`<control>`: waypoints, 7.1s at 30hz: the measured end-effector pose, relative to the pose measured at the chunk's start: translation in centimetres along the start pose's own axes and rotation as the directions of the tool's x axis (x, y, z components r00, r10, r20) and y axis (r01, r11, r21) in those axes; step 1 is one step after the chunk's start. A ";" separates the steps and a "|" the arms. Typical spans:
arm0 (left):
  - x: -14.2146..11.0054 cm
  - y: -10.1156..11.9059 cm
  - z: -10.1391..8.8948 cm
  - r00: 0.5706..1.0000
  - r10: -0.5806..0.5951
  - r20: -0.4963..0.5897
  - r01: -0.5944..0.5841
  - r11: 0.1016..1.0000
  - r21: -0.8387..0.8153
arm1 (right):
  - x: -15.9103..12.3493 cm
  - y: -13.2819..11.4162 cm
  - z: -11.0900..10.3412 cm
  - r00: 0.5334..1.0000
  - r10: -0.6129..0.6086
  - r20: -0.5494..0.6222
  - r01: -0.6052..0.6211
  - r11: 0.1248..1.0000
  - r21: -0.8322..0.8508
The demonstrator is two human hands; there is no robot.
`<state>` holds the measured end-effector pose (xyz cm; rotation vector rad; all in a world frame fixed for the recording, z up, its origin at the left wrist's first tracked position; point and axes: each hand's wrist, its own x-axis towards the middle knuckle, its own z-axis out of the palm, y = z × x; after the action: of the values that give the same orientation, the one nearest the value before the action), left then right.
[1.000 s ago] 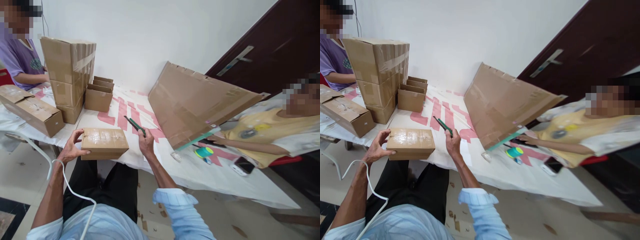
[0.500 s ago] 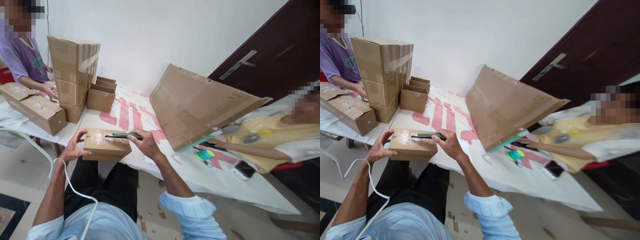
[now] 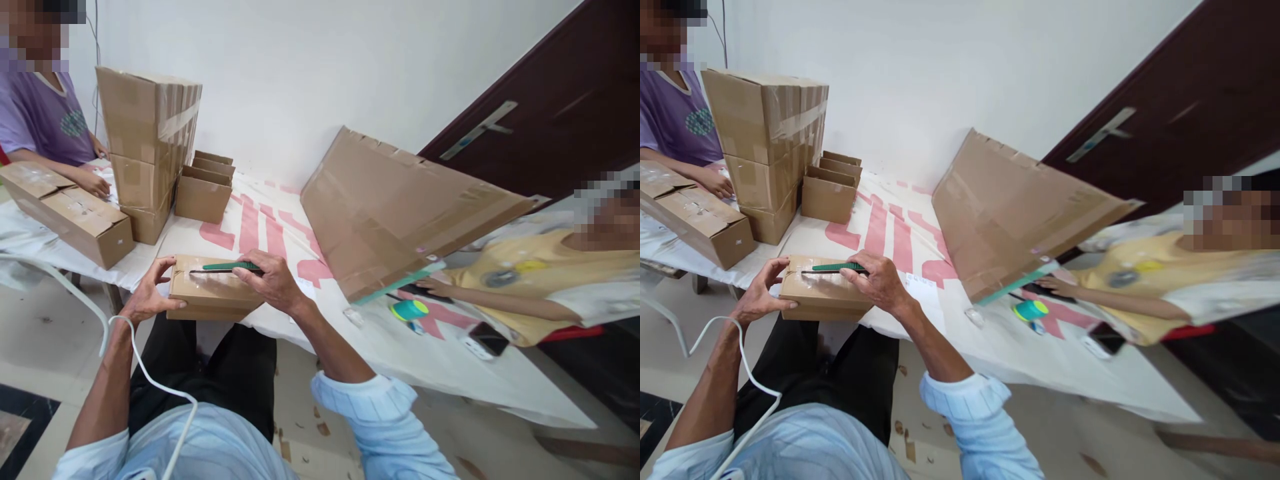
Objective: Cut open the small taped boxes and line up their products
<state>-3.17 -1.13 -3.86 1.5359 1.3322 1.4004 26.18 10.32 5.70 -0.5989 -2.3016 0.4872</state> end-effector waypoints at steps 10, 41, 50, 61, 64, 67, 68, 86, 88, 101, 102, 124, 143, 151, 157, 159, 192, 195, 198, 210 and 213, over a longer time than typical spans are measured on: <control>-0.1 -0.4 0.2 1.000 0.005 0.003 -0.005 1.000 -0.001 | 1.6 -0.1 1.0 0.993 -0.092 0.078 0.096 0.994 -0.053; 0.6 0.3 0.4 1.000 0.007 0.010 -0.008 1.000 0.027 | -4.6 4.7 -5.8 0.981 0.164 -0.103 -0.170 0.984 -0.054; 0.2 0.1 -3.1 0.995 0.001 -0.099 0.004 0.999 0.049 | -5.9 6.1 -7.7 0.962 0.093 -0.258 -0.143 0.973 -0.181; -0.4 0.9 -2.8 0.999 0.035 -0.020 -0.031 0.985 0.172 | -9.3 13.0 7.1 0.927 0.298 -0.227 -0.356 0.891 -0.282; -0.7 1.1 -2.7 0.999 0.042 -0.014 -0.039 0.982 0.186 | -9.2 12.9 8.1 0.933 0.282 -0.223 -0.325 0.928 -0.184; -0.8 1.2 -2.6 0.999 0.047 -0.010 -0.045 0.982 0.183 | -7.5 11.0 6.9 0.918 0.274 -0.286 -0.295 0.955 -0.032; -0.8 1.3 -2.6 0.999 0.047 -0.007 -0.045 0.982 0.184 | -6.8 10.0 6.3 0.919 0.263 -0.295 -0.277 0.961 -0.006; -1.2 1.3 -2.6 0.997 0.066 0.032 -0.072 0.970 0.233 | -2.8 4.4 4.5 0.991 0.089 -0.104 -0.100 0.990 -0.100; -1.2 1.2 -2.7 0.997 0.063 0.038 -0.070 0.969 0.237 | -2.8 4.4 4.5 0.990 0.100 -0.097 -0.109 0.989 -0.098; -0.8 1.7 -2.6 0.997 0.053 0.063 -0.069 0.956 0.286 | 1.8 3.8 2.1 0.969 0.167 0.181 -0.131 0.972 -0.195; -0.7 1.7 -2.6 0.997 0.053 0.064 -0.069 0.955 0.287 | 2.0 3.7 2.1 0.968 0.162 0.193 -0.117 0.967 -0.226; -0.4 2.2 -2.4 0.995 0.050 0.086 -0.076 0.943 0.323 | 3.9 2.2 3.4 0.909 0.255 0.330 0.042 0.732 -0.680; -1.0 0.9 -3.7 0.996 0.044 0.073 -0.062 0.958 0.280 | -6.6 11.1 2.5 0.941 0.320 -0.111 -0.338 0.896 -0.288; -0.9 0.7 -3.8 0.997 0.037 0.066 -0.052 0.969 0.242 | -10.4 12.6 5.5 0.820 0.555 0.141 -0.388 0.719 -0.577; -1.0 0.9 -4.0 0.995 0.051 0.083 -0.068 0.974 0.214 | -9.7 12.8 6.9 0.877 0.477 0.059 -0.380 0.764 -0.521; -1.1 0.9 -4.1 0.994 0.054 0.092 -0.072 0.976 0.205 | -9.8 12.8 6.7 0.854 0.516 -0.059 -0.494 0.772 -0.400; -1.3 0.9 -1.0 0.980 0.013 0.200 -0.043 0.988 0.147 | -8.2 4.6 -5.3 0.968 0.135 -0.211 -0.143 0.989 -0.026; -1.5 1.3 -1.0 0.981 0.007 0.194 -0.037 0.987 0.154 | -8.6 5.3 -6.2 0.986 0.062 -0.158 -0.072 0.996 -0.060; -1.6 1.4 -1.1 0.980 0.019 0.200 -0.049 0.988 0.146 | -9.7 6.4 -8.3 0.978 0.053 -0.202 -0.076 0.991 -0.110; -0.4 2.5 -0.7 0.978 0.044 0.204 -0.081 0.981 0.177 | -11.5 12.9 3.6 0.858 0.427 -0.286 -0.483 0.859 -0.167; -0.2 2.6 -0.6 0.981 0.020 0.195 -0.055 0.983 0.175 | -10.6 12.4 4.7 0.857 0.428 -0.286 -0.478 0.868 -0.135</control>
<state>-3.03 -2.13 -1.36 1.7750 1.3448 1.1447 33.21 13.94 -9.35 -1.2526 -1.9741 0.3689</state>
